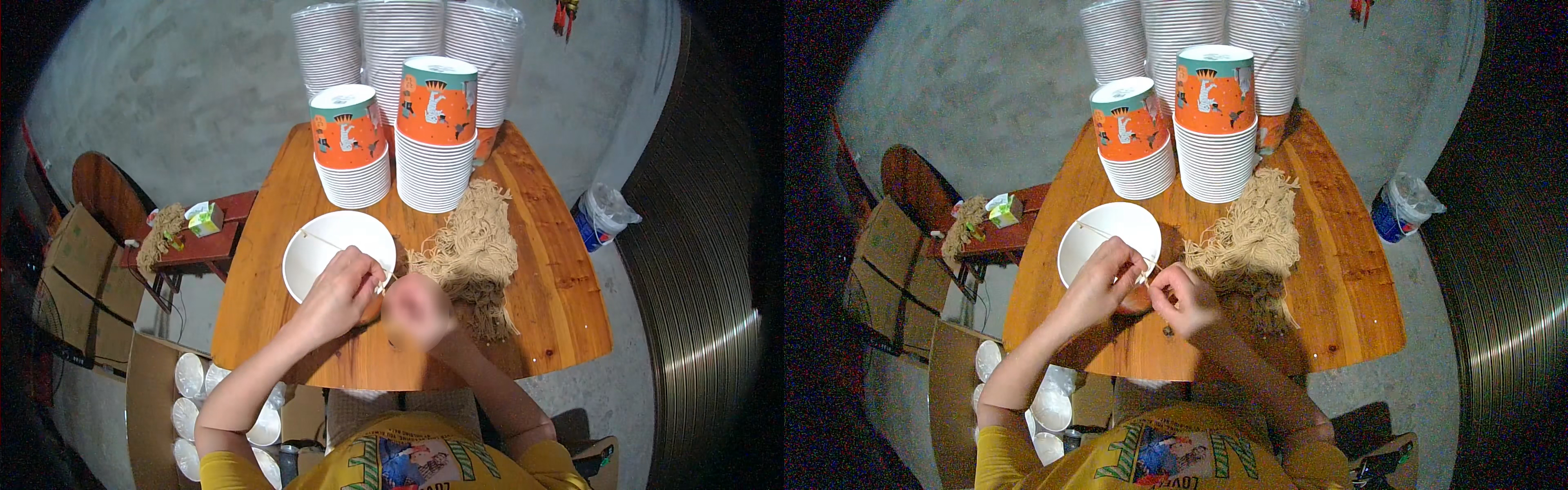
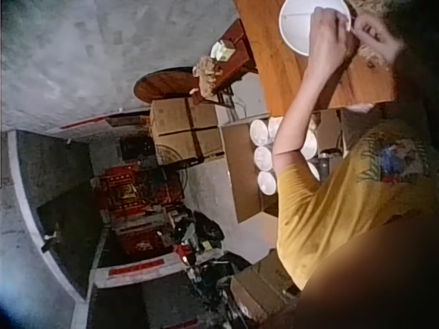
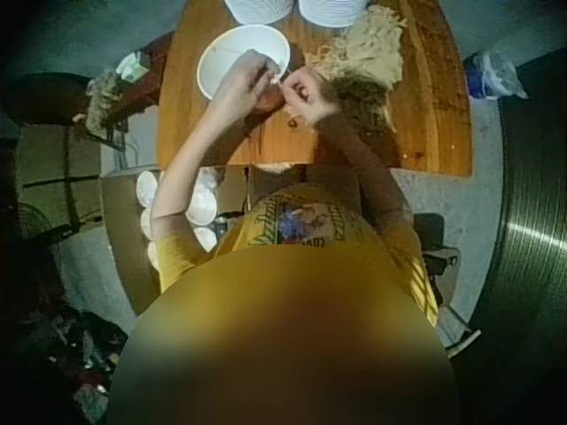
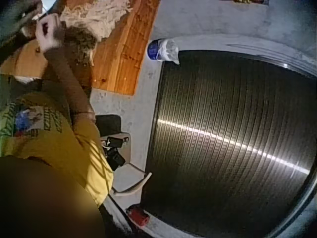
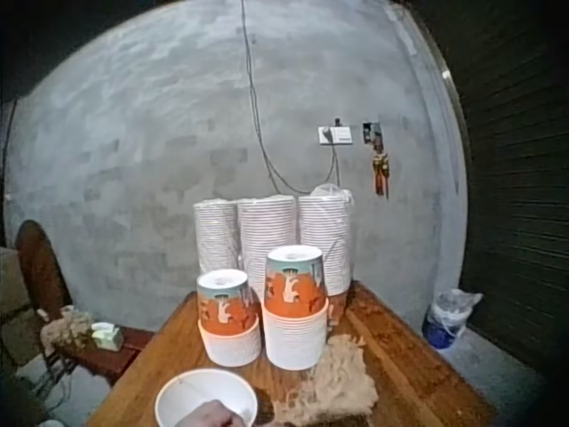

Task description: Unpacking stacks of paper cups from a box and filling them with a shredded food product.

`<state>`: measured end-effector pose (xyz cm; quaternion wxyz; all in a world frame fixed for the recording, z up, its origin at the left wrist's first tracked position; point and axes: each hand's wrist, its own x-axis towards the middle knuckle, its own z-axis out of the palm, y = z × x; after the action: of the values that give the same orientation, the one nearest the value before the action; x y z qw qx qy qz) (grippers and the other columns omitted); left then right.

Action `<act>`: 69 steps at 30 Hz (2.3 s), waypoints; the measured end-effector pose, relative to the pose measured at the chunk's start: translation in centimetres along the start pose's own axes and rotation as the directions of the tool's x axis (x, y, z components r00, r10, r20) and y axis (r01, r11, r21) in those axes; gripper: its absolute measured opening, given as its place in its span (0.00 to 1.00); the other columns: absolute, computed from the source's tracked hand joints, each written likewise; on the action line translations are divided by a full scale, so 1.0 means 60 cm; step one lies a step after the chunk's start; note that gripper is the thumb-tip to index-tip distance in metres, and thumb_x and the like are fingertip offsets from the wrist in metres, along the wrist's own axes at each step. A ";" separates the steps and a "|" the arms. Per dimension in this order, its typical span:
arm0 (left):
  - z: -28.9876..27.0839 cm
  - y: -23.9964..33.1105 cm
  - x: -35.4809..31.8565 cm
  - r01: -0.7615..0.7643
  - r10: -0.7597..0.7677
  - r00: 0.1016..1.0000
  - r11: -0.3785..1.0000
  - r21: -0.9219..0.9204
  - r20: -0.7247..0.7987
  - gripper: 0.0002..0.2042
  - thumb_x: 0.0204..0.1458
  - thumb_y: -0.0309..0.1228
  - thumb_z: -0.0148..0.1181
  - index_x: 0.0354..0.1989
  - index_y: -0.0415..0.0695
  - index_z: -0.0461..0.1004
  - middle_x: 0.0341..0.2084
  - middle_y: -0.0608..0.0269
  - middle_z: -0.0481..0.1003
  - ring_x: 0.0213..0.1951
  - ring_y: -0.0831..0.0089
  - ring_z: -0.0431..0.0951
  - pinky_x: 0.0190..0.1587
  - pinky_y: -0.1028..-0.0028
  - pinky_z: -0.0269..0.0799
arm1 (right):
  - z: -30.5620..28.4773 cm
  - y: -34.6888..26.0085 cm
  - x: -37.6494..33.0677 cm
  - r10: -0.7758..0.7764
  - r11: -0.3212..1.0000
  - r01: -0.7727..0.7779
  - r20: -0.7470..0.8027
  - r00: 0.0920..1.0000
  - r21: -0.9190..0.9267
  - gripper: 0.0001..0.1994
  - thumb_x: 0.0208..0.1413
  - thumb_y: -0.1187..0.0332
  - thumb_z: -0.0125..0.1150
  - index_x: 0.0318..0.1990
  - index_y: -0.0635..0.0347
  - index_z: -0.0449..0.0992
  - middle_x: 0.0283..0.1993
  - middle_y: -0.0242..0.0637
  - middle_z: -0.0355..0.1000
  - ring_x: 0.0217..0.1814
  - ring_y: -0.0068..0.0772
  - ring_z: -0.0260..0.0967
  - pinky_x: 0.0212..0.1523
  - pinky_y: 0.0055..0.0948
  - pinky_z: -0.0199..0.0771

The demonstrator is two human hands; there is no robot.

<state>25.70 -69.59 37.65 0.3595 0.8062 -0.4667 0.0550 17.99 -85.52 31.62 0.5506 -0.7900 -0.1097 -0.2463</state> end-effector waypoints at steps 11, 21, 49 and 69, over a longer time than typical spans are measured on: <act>0.004 0.003 -0.001 0.025 -0.024 0.998 1.000 0.013 -0.051 0.04 0.52 0.24 0.55 0.31 0.37 0.67 0.29 0.54 0.66 0.35 0.57 0.70 0.39 0.66 0.66 | -0.006 -0.011 0.002 -0.109 0.984 0.122 0.105 0.989 -0.128 0.04 0.48 0.76 0.55 0.31 0.62 0.67 0.31 0.42 0.65 0.32 0.44 0.66 0.33 0.35 0.67; -0.021 0.023 -0.011 -0.029 0.027 1.000 0.984 0.174 0.011 0.08 0.47 0.24 0.56 0.36 0.40 0.69 0.30 0.55 0.69 0.38 0.57 0.69 0.41 0.64 0.64 | 0.003 -0.014 -0.010 -0.240 0.943 0.251 0.077 0.968 -0.217 0.05 0.50 0.75 0.59 0.33 0.63 0.69 0.32 0.41 0.67 0.32 0.39 0.67 0.34 0.31 0.68; 0.062 0.009 -0.126 0.274 -0.648 0.727 -0.030 -0.961 0.227 0.09 0.56 0.28 0.51 0.41 0.37 0.72 0.36 0.64 0.75 0.38 0.79 0.72 0.44 0.79 0.66 | 0.042 -0.043 -0.030 -0.283 0.889 0.285 0.060 0.957 -0.359 0.06 0.43 0.77 0.62 0.30 0.60 0.73 0.28 0.36 0.67 0.31 0.38 0.67 0.31 0.33 0.70; 0.014 -0.016 -0.094 0.419 -0.710 0.577 -0.166 -0.893 0.403 0.10 0.56 0.30 0.53 0.38 0.36 0.75 0.30 0.65 0.76 0.33 0.80 0.74 0.40 0.81 0.70 | 0.005 -0.051 -0.009 -0.405 0.705 0.582 0.443 0.799 -0.406 0.12 0.38 0.73 0.63 0.34 0.59 0.72 0.34 0.33 0.65 0.37 0.35 0.64 0.37 0.31 0.69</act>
<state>23.11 -65.79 34.11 0.8081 0.4897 0.0700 -0.3199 16.25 -84.06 33.80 0.2008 -0.8778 -0.3370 -0.2747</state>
